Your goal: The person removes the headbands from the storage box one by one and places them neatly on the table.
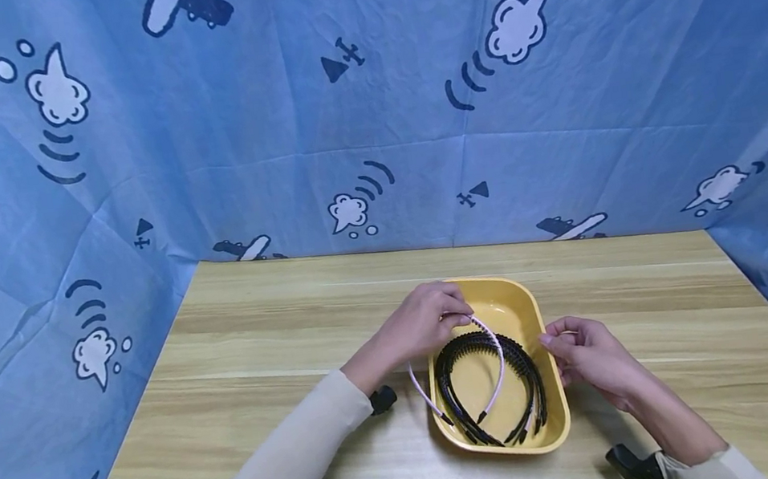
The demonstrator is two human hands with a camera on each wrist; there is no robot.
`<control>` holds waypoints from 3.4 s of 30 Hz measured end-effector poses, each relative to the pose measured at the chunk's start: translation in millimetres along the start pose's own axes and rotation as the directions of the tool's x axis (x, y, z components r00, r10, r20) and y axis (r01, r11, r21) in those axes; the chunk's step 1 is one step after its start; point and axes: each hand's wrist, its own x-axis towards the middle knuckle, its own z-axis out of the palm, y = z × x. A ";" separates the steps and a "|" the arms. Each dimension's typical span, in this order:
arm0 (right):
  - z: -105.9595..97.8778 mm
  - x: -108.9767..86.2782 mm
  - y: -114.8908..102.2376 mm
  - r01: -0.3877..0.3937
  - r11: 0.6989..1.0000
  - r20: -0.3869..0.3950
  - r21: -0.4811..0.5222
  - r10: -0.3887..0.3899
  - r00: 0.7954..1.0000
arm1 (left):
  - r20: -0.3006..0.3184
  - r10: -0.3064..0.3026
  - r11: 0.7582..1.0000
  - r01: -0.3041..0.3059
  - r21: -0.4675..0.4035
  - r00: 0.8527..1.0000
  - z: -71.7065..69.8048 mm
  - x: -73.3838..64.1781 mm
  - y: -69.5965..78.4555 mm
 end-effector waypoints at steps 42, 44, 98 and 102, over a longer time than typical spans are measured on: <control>0.5 -0.9 -1.5 0.005 1.000 -0.002 0.012 -0.005 1.000 | -0.068 -0.096 0.993 0.091 -0.068 0.993 -29.1 -19.1 -37.6; 0.5 -0.8 -1.5 0.003 1.000 -0.002 0.013 -0.003 1.000 | -0.072 -0.103 0.993 0.099 -0.070 0.992 -30.7 -20.3 -39.9; 1.1 -0.6 -2.5 -0.019 1.000 -0.013 0.009 0.019 1.000 | -0.049 -0.244 0.967 0.239 -0.087 0.969 -36.3 -29.3 -95.8; 0.7 -0.3 -4.2 -0.018 1.000 -0.017 0.009 0.019 1.000 | -0.046 -0.245 0.967 0.240 -0.090 0.969 -32.9 -28.4 -99.6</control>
